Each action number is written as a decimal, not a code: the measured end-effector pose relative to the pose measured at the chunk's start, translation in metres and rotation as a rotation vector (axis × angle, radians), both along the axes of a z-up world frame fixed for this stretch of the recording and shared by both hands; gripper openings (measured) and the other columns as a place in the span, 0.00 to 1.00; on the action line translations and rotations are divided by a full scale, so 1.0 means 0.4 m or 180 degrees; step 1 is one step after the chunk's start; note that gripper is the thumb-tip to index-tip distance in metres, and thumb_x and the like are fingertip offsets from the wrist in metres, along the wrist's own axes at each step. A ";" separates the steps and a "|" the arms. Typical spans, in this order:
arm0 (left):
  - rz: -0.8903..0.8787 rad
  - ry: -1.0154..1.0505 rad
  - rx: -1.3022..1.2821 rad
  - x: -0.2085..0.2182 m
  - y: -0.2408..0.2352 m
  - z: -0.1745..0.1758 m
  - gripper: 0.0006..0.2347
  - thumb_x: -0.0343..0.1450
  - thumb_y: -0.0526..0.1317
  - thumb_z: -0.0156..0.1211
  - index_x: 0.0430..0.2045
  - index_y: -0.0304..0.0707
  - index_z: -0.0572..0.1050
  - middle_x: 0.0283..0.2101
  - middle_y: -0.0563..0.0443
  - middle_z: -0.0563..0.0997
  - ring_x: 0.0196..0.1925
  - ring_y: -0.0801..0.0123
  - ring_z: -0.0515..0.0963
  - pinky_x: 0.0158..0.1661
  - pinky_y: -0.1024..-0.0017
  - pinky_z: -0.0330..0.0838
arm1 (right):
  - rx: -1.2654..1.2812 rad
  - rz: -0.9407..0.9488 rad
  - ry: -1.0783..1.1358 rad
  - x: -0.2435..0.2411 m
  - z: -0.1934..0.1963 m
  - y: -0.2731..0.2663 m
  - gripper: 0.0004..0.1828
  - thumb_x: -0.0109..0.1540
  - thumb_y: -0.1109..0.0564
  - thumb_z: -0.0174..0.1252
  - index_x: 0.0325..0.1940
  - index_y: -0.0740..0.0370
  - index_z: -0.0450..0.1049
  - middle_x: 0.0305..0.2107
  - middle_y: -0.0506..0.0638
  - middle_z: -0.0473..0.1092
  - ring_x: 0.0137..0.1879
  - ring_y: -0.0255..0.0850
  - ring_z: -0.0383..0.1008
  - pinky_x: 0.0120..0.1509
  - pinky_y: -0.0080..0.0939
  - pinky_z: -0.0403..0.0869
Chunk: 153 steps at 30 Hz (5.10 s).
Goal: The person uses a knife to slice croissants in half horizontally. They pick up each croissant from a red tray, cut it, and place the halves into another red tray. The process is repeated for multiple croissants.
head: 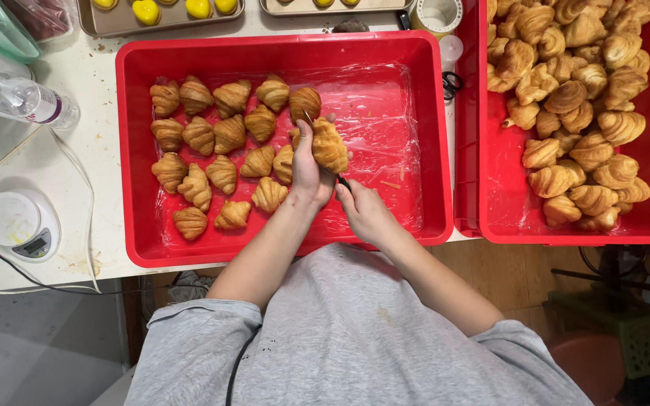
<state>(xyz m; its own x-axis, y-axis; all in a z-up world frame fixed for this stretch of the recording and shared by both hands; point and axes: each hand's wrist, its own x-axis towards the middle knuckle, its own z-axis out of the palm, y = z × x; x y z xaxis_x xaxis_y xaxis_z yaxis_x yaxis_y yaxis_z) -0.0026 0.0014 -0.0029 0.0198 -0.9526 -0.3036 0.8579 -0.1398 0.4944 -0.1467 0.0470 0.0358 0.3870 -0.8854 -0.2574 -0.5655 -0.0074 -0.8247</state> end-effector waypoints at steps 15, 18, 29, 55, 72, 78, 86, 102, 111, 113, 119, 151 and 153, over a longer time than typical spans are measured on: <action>-0.0775 -0.1668 0.1000 0.096 -0.180 -0.230 0.33 0.60 0.41 0.72 0.58 0.47 0.61 0.49 0.51 0.77 0.45 0.65 0.80 0.37 0.61 0.82 | 0.2090 -0.0807 -0.0686 -0.282 -0.042 0.045 0.21 0.71 0.43 0.43 0.33 0.58 0.66 0.16 0.43 0.59 0.17 0.32 0.57 0.18 0.36 0.58; -0.1019 -0.2867 0.0534 0.012 -0.216 -0.283 0.35 0.59 0.40 0.77 0.60 0.39 0.63 0.52 0.45 0.78 0.50 0.61 0.81 0.45 0.65 0.81 | 0.1865 -0.1171 -0.0772 -0.326 -0.038 0.012 0.21 0.72 0.42 0.42 0.34 0.58 0.67 0.17 0.44 0.60 0.17 0.32 0.57 0.19 0.35 0.58; -0.0724 -0.6356 -0.1262 0.035 -0.220 -0.307 0.35 0.66 0.39 0.72 0.67 0.27 0.61 0.69 0.29 0.60 0.71 0.39 0.58 0.68 0.52 0.58 | -0.0206 -0.2688 -0.0926 -0.616 -0.101 -0.164 0.18 0.70 0.50 0.60 0.30 0.61 0.69 0.19 0.44 0.67 0.18 0.31 0.65 0.22 0.34 0.64; -0.0568 -0.3793 -0.0818 -0.161 -0.087 0.027 0.17 0.74 0.44 0.62 0.56 0.39 0.75 0.60 0.44 0.76 0.63 0.59 0.77 0.62 0.62 0.72 | 0.1223 -0.2118 -0.2817 -0.618 -0.121 -0.587 0.26 0.68 0.33 0.53 0.39 0.58 0.69 0.16 0.45 0.60 0.16 0.36 0.60 0.20 0.37 0.58; -0.1080 -0.0725 -0.0578 -0.002 -0.005 0.053 0.29 0.71 0.39 0.65 0.68 0.32 0.62 0.55 0.40 0.75 0.46 0.69 0.75 0.44 0.70 0.76 | 0.1297 -0.1394 -0.2458 -0.167 0.080 -0.120 0.15 0.62 0.53 0.66 0.45 0.60 0.69 0.21 0.42 0.63 0.21 0.29 0.60 0.24 0.33 0.59; -0.1840 -0.0937 -0.0895 0.090 0.036 0.042 0.24 0.75 0.42 0.61 0.64 0.31 0.64 0.54 0.44 0.77 0.55 0.64 0.79 0.53 0.63 0.79 | 0.0986 -0.1336 -0.1415 -0.081 0.098 -0.088 0.16 0.63 0.50 0.67 0.41 0.66 0.73 0.18 0.46 0.63 0.20 0.31 0.60 0.23 0.34 0.60; -0.1538 0.0923 0.0035 0.123 0.031 0.075 0.19 0.71 0.43 0.59 0.54 0.33 0.69 0.52 0.38 0.79 0.53 0.51 0.80 0.56 0.50 0.77 | 0.1119 -0.1679 -0.2351 -0.047 0.099 0.008 0.15 0.70 0.49 0.51 0.43 0.64 0.65 0.27 0.47 0.67 0.27 0.34 0.70 0.30 0.38 0.72; -0.0664 0.0473 -0.0068 0.018 0.000 0.109 0.14 0.74 0.49 0.56 0.48 0.42 0.74 0.45 0.51 0.81 0.49 0.65 0.80 0.51 0.62 0.74 | 0.0543 -0.0703 -0.1387 -0.056 0.080 0.106 0.19 0.74 0.45 0.43 0.43 0.63 0.69 0.21 0.41 0.61 0.23 0.27 0.58 0.25 0.31 0.60; -0.0473 0.0250 -0.0002 0.012 -0.026 0.102 0.13 0.74 0.50 0.58 0.42 0.42 0.73 0.38 0.49 0.81 0.40 0.62 0.81 0.43 0.59 0.79 | 0.0338 -0.0524 -0.1120 -0.062 0.086 0.085 0.20 0.73 0.45 0.45 0.41 0.64 0.69 0.19 0.41 0.60 0.24 0.27 0.58 0.26 0.32 0.60; -0.0482 0.0180 -0.0031 0.014 -0.028 0.097 0.12 0.74 0.49 0.58 0.42 0.42 0.73 0.38 0.49 0.80 0.40 0.63 0.81 0.41 0.60 0.79 | 0.0379 -0.0518 -0.1088 -0.057 0.085 0.072 0.19 0.73 0.45 0.44 0.41 0.64 0.69 0.19 0.41 0.60 0.23 0.27 0.58 0.26 0.32 0.61; -0.0272 0.0221 -0.0174 0.004 -0.034 0.087 0.12 0.75 0.47 0.58 0.45 0.39 0.73 0.39 0.48 0.79 0.41 0.63 0.81 0.42 0.62 0.78 | 0.0398 -0.0631 -0.1222 -0.043 0.083 0.055 0.17 0.73 0.48 0.46 0.40 0.64 0.67 0.19 0.42 0.59 0.23 0.29 0.56 0.25 0.35 0.60; -0.0197 0.0059 -0.0568 0.040 -0.051 0.096 0.15 0.78 0.49 0.54 0.47 0.37 0.73 0.39 0.48 0.78 0.39 0.65 0.81 0.40 0.59 0.82 | 0.0364 -0.0274 -0.1317 -0.006 0.041 0.020 0.15 0.74 0.49 0.45 0.38 0.61 0.64 0.22 0.40 0.60 0.27 0.28 0.58 0.28 0.34 0.63; -0.0186 0.0070 -0.0685 0.050 -0.056 0.095 0.15 0.78 0.49 0.54 0.47 0.35 0.73 0.39 0.47 0.78 0.39 0.65 0.81 0.40 0.60 0.81 | 0.0332 -0.0233 -0.1167 -0.002 0.049 0.018 0.16 0.74 0.49 0.45 0.38 0.61 0.64 0.21 0.41 0.60 0.26 0.29 0.58 0.28 0.35 0.63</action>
